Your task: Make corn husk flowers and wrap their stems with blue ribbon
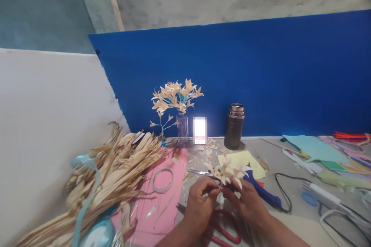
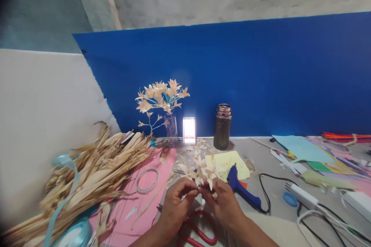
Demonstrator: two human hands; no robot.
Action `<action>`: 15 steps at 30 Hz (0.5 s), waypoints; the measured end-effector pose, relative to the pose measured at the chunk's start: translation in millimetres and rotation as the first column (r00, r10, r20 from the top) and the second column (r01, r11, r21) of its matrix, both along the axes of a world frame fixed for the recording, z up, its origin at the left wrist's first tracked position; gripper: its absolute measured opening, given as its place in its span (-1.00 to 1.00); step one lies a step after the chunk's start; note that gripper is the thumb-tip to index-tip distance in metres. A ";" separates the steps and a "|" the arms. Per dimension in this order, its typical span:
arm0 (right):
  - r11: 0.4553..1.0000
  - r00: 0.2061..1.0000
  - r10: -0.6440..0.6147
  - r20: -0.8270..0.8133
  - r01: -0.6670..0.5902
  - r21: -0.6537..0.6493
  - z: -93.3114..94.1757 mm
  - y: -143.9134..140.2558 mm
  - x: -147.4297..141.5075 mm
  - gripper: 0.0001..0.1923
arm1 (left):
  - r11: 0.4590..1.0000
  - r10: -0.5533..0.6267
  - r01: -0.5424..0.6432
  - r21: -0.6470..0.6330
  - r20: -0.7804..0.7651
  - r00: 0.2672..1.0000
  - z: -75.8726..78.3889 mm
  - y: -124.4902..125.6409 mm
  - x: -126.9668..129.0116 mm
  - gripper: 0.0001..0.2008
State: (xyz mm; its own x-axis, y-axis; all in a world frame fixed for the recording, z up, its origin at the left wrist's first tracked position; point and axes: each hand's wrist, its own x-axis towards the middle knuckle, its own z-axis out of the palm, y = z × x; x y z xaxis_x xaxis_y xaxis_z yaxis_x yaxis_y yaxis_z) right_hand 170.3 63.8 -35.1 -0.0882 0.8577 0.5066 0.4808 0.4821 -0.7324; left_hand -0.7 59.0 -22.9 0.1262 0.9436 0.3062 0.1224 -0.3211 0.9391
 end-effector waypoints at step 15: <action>0.995 0.994 0.058 0.094 -0.065 0.081 -3.2 -0.2 2.8 -0.65 | 0.984 0.060 -0.067 -0.163 -0.051 0.997 -14.4 -3.2 1.7 -0.83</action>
State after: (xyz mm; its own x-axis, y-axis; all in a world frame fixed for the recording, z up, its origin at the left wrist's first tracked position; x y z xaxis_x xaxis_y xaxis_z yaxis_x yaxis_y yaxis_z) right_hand 173.1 63.7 -38.3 -0.1886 0.8042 0.5636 0.5116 0.5703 -0.6426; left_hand 1.0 55.8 -37.3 0.0748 0.9871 0.1412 0.1818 -0.1528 0.9714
